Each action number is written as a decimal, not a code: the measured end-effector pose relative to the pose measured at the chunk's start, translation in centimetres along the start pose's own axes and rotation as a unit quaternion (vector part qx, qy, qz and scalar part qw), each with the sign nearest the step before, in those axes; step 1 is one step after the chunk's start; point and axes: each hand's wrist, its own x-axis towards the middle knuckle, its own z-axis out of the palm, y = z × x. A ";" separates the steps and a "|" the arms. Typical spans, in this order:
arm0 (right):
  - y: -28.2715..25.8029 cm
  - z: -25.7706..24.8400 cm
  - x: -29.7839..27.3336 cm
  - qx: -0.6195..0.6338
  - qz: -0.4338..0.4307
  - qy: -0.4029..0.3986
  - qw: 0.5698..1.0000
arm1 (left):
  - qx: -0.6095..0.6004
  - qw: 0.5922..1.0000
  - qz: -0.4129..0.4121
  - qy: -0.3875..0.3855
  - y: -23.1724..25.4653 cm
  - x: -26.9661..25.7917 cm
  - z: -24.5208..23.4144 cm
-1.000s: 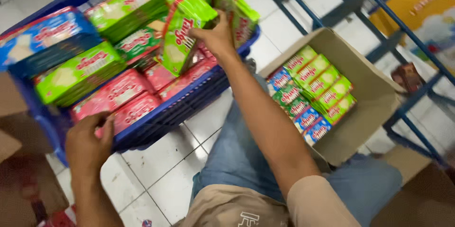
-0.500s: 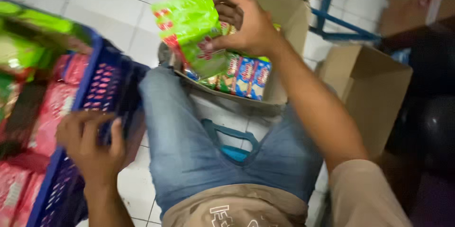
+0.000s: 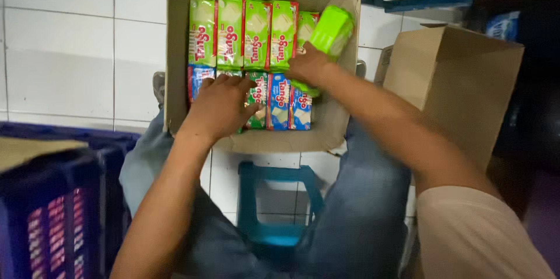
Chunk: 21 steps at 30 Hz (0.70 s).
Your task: The person transfers packets of Tango biscuits from a blue crate into a cardboard box. They arrange the packets in rows inside the box, alternating between green and blue packaging.
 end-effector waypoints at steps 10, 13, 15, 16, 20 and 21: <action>1.6 5.2 2.7 0.249 0.267 -0.109 0.925 | 0.052 0.984 -0.055 -0.159 -5.5 6.1 7.3; 3.2 5.7 3.0 0.487 0.340 0.035 0.803 | 0.075 0.979 -0.051 -0.181 -5.7 6.8 7.6; 4.1 7.0 3.6 0.412 0.304 0.063 0.857 | 0.059 0.977 -0.052 -0.198 -5.3 7.1 7.0; 4.4 7.8 3.9 0.290 0.244 0.106 0.919 | 0.060 0.980 -0.045 -0.184 -5.1 7.2 7.0; 4.0 9.1 3.9 -0.102 0.038 0.213 0.971 | 0.064 0.982 -0.041 -0.170 -4.5 7.2 7.2; 3.2 7.3 2.9 -0.104 0.039 0.214 0.971 | 0.065 0.983 -0.039 -0.168 -4.4 7.1 7.1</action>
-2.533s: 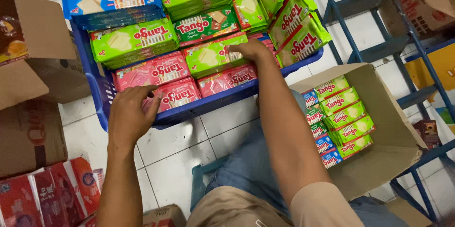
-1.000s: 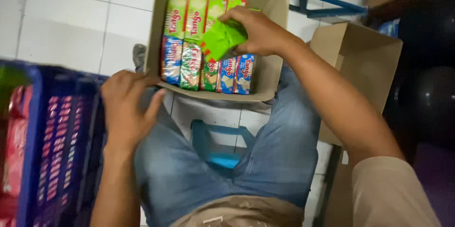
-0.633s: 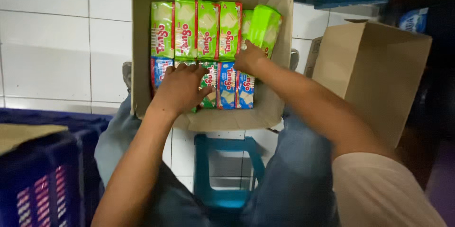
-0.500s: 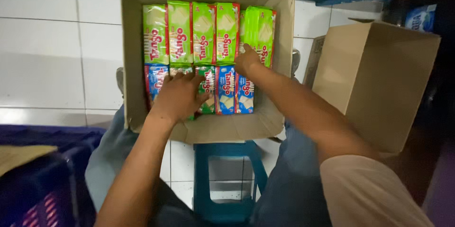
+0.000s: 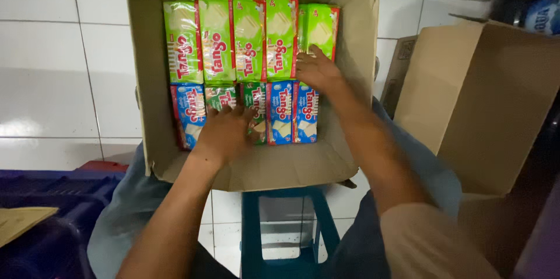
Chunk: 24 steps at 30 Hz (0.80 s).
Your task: The person transfers packets of Tango biscuits from a blue crate into a cardboard box. They arrange the packets in rows inside the box, alternating between green and blue packaging.
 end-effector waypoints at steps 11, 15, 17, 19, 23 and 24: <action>-2.2 7.0 -2.7 0.429 0.651 0.137 0.611 | 0.009 0.997 -0.020 -0.069 1.0 0.1 -0.4; -1.9 5.2 -2.4 0.466 0.639 0.122 0.600 | 0.008 0.998 -0.012 -0.065 0.4 0.4 0.1; -1.7 1.9 -1.5 0.517 0.644 0.078 0.559 | 0.009 0.998 -0.013 -0.068 0.6 0.4 0.2; -1.8 1.8 -1.1 0.541 0.629 0.109 0.547 | 0.004 0.997 -0.014 -0.078 0.3 0.6 1.1; -0.8 1.9 -1.1 0.451 0.626 0.044 0.635 | -0.014 0.998 -0.002 -0.057 0.9 0.9 1.5; 0.3 1.7 -0.9 0.448 0.628 0.046 0.635 | -0.014 0.998 0.002 -0.056 1.0 1.3 2.0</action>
